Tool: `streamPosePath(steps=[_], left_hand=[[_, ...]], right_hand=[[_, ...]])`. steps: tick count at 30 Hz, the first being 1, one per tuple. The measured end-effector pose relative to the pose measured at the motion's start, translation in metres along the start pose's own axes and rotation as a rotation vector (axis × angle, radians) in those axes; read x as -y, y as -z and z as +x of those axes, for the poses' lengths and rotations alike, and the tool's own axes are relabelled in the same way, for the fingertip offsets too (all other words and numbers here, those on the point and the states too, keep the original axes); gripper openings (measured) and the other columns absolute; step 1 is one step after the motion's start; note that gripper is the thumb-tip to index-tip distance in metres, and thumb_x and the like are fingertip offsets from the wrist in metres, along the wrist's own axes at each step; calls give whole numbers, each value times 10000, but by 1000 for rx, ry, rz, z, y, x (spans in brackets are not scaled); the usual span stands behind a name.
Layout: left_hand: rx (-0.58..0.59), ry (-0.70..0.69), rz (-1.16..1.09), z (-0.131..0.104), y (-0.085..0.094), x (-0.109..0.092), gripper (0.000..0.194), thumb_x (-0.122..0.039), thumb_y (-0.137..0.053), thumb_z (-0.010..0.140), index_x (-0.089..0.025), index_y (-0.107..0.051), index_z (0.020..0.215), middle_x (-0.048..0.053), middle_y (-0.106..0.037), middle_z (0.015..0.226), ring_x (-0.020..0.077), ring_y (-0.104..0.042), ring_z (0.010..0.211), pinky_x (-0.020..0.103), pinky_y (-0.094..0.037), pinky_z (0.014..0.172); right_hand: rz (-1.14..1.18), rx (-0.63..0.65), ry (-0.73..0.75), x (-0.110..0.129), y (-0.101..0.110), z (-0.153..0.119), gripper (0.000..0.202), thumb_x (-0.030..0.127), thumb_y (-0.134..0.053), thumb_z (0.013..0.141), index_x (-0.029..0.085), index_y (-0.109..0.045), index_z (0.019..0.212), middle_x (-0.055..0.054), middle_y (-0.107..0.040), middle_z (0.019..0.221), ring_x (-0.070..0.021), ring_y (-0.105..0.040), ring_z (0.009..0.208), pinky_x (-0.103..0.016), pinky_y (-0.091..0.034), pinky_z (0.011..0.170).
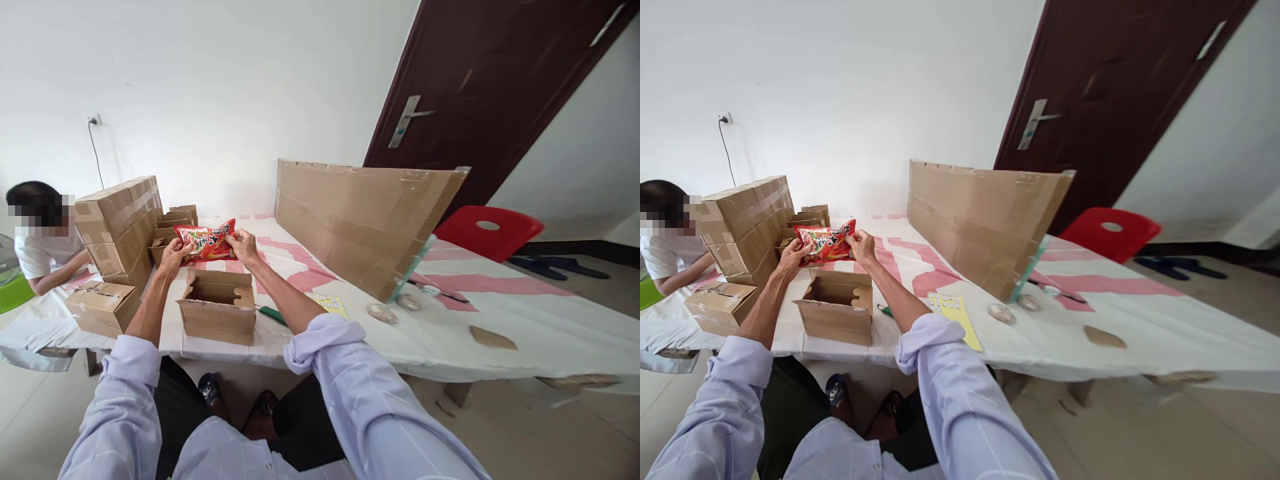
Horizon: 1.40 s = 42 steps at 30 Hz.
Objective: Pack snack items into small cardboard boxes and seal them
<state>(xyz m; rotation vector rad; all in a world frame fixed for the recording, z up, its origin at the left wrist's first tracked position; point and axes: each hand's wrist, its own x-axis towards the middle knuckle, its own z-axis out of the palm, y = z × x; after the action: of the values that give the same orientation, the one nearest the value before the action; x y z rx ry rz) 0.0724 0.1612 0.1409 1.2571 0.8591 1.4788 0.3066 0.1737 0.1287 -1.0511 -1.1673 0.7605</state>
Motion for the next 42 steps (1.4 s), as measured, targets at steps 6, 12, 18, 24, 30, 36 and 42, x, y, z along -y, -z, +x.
streamPosePath(steps=[6, 12, 18, 24, 30, 36, 42], left_hand=[[26, -131, -33, -5, -1, -22, 685, -370, -1098, 474, -209, -750, 1041, 37, -842, 1019, 197, -777, 869, 317, -647, 818], [44, -327, -15, -13, -9, -49, 647, -456, -1087, 554, -236, -750, 1061, 56, -847, 1098, 263, -796, 1030, 373, -651, 945], [76, -468, -3, -26, -16, -74, 665, -515, -1072, 649, -240, -750, 1162, 65, -828, 1178, 283, -785, 1133, 377, -648, 996], [175, -622, -6, -30, -15, -85, 603, -490, -1046, 754, -278, -741, 1230, 40, -811, 1245, 253, -783, 1140, 350, -659, 954], [206, -566, 7, -21, -3, -64, 573, -428, -1039, 785, -276, -763, 1264, 44, -828, 1231, 237, -795, 1132, 322, -650, 964], [168, -260, 82, -16, 8, -21, 541, -403, -1076, 623, -188, -818, 1048, 71, -848, 1044, 260, -798, 977, 389, -665, 920], [-17, -290, 59, 2, 30, -3, 380, -310, -1007, 616, -196, -748, 869, 28, -780, 868, 206, -746, 839, 364, -634, 862]], right_hand=[[89, 18, 84, 18, 2, -4, 347, 476, -830, 822, 273, -558, 750, -26, -749, 810, -228, -705, 869, -335, -598, 789], [186, 21, 227, 50, 8, -11, 320, 484, -836, 830, 267, -604, 786, -30, -770, 849, -228, -710, 851, -358, -628, 806], [212, 9, 377, 82, 16, -21, 343, 544, -832, 862, 256, -646, 844, -25, -767, 880, -214, -711, 851, -345, -632, 788], [250, 3, 524, 99, 23, -31, 423, 627, -858, 872, 263, -643, 865, 3, -761, 865, -174, -674, 803, -316, -618, 761], [209, 16, 462, 76, 21, -29, 428, 642, -842, 875, 266, -637, 869, -4, -741, 866, -181, -662, 809, -322, -604, 752], [69, 13, 203, 25, 12, -27, 364, 527, -821, 844, 257, -588, 773, -4, -706, 791, -196, -650, 794, -332, -587, 766], [-329, 235, 61, -6, 44, -35, 350, 493, -873, 798, 202, -719, 918, -93, -811, 1054, -263, -744, 1011, -375, -595, 904]])
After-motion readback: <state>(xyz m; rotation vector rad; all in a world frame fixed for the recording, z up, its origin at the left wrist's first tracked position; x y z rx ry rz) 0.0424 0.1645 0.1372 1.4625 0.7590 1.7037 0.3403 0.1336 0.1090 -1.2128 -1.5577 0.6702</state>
